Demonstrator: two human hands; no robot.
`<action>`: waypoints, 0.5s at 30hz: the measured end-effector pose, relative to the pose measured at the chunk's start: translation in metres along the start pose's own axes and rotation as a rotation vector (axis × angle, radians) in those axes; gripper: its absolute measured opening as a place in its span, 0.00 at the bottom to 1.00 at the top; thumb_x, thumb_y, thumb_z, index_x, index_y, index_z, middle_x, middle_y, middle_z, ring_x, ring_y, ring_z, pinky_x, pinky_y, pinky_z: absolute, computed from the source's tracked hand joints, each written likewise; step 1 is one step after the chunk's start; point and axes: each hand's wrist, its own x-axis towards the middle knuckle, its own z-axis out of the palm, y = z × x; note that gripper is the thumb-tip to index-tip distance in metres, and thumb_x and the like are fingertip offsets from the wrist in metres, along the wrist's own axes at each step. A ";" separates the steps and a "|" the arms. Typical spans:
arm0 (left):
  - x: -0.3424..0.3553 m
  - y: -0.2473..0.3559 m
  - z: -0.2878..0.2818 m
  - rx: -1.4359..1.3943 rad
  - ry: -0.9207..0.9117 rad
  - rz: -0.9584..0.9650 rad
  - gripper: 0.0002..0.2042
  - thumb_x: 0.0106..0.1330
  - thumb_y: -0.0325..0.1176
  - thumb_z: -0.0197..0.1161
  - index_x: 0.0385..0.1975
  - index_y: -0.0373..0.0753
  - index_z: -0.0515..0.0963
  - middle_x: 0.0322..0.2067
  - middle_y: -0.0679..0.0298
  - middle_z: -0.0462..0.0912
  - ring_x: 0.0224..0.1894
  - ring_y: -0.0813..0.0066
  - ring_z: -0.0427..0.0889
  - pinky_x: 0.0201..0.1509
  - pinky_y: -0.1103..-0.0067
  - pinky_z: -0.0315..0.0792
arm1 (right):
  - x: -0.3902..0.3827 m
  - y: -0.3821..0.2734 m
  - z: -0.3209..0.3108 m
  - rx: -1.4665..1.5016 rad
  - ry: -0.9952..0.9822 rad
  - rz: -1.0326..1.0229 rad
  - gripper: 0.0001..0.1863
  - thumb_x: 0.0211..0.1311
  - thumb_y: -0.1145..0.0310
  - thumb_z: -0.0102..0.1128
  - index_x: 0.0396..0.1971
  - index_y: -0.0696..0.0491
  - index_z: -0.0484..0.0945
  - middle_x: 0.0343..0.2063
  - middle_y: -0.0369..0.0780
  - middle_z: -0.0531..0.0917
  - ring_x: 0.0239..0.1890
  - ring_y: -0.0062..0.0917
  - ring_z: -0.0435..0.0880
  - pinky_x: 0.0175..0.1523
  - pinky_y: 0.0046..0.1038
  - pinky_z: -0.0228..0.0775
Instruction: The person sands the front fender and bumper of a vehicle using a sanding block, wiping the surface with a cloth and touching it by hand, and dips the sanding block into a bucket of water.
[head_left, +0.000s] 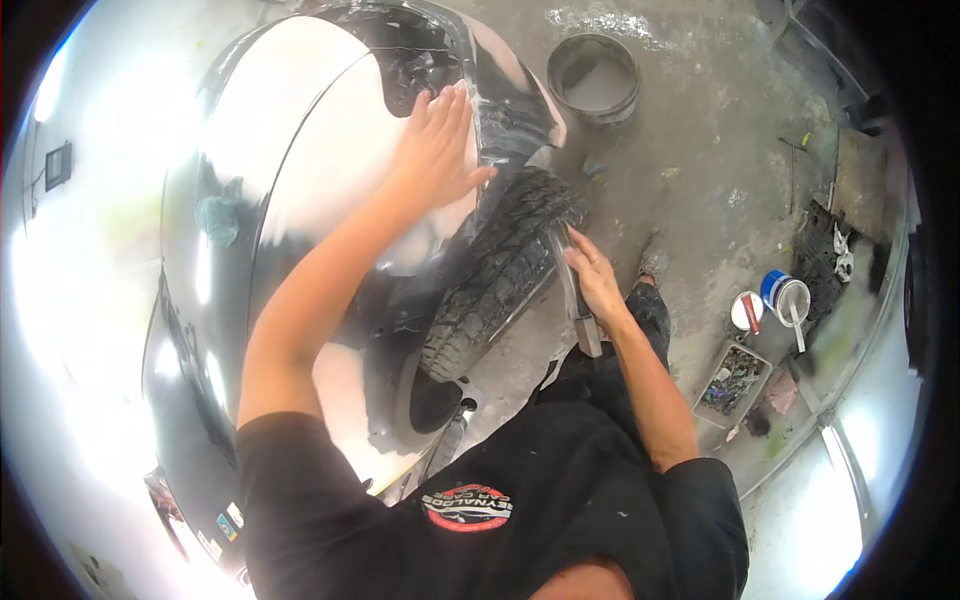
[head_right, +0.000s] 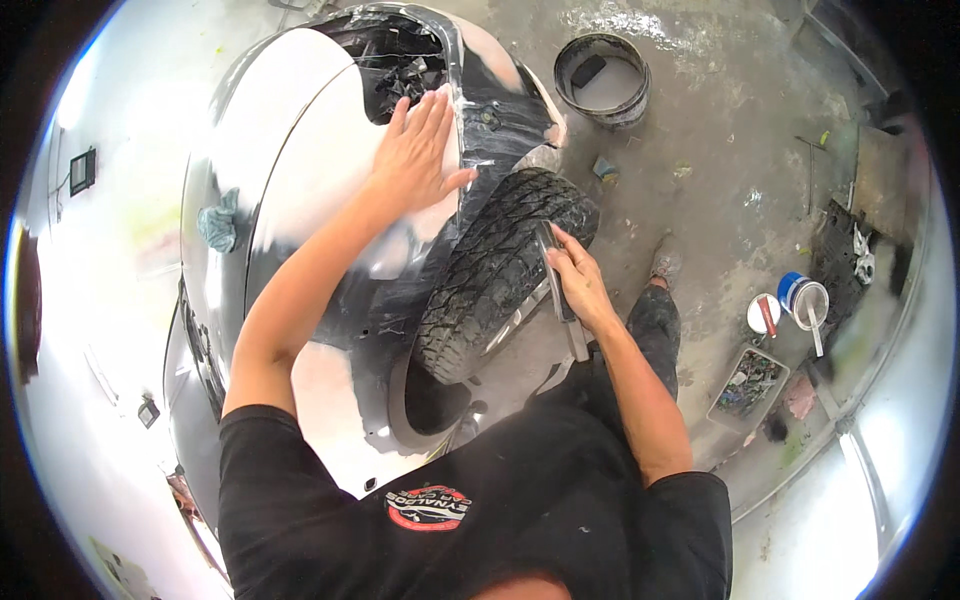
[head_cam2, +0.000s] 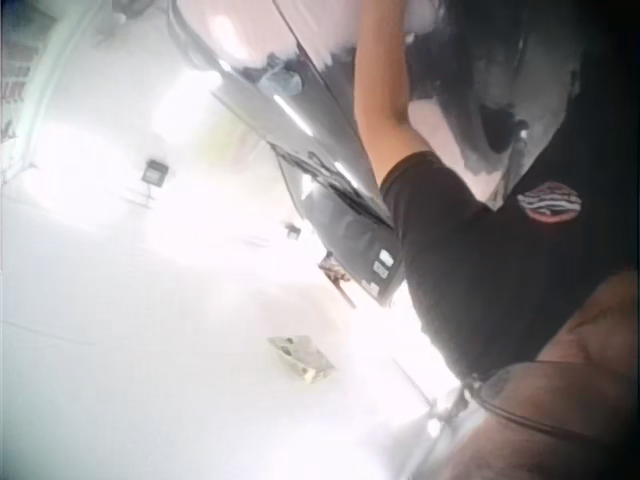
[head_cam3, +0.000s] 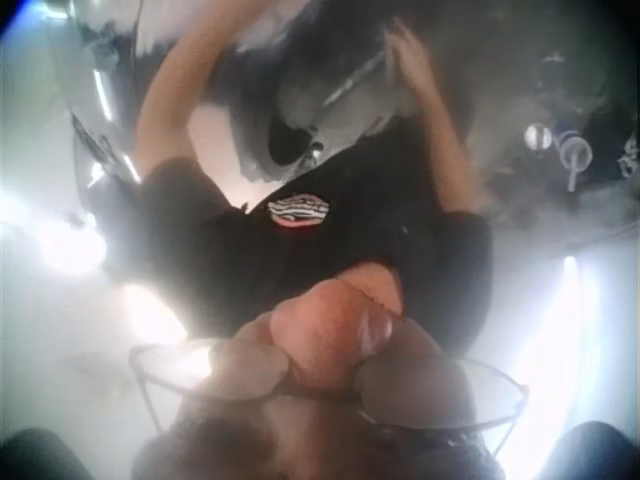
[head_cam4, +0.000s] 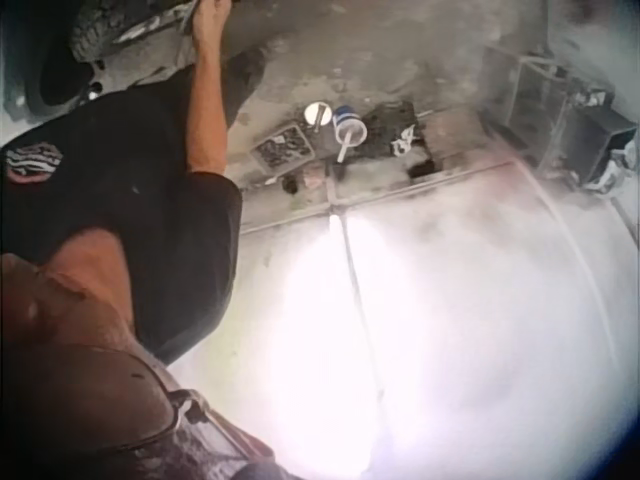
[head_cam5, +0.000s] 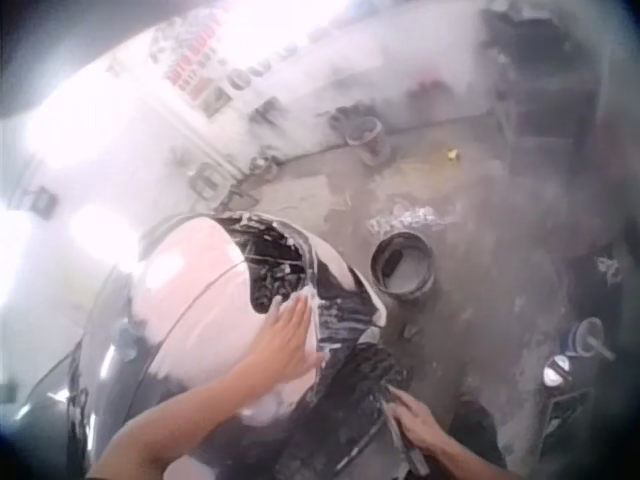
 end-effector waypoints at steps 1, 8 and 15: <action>0.011 0.002 0.004 0.008 -0.035 -0.020 0.53 0.74 0.73 0.45 0.78 0.24 0.57 0.81 0.44 0.55 0.85 0.52 0.47 0.86 0.52 0.39 | 0.001 -0.015 0.006 -0.041 -0.024 0.025 0.34 0.74 0.57 0.67 0.75 0.55 0.72 0.54 0.40 0.83 0.54 0.25 0.81 0.63 0.28 0.71; -0.063 0.034 -0.018 -0.156 -0.111 0.088 0.51 0.71 0.67 0.58 0.78 0.25 0.57 0.81 0.44 0.54 0.85 0.49 0.46 0.86 0.51 0.40 | 0.036 -0.043 0.058 -0.323 0.103 -0.367 0.37 0.70 0.52 0.72 0.72 0.55 0.74 0.60 0.53 0.78 0.63 0.42 0.80 0.69 0.38 0.70; -0.180 -0.028 -0.055 -0.363 0.029 -0.215 0.47 0.59 0.48 0.79 0.79 0.41 0.65 0.81 0.47 0.55 0.84 0.44 0.52 0.83 0.46 0.44 | 0.035 -0.049 0.145 -0.568 0.199 -0.798 0.42 0.62 0.54 0.76 0.73 0.54 0.70 0.61 0.58 0.72 0.62 0.54 0.73 0.66 0.49 0.68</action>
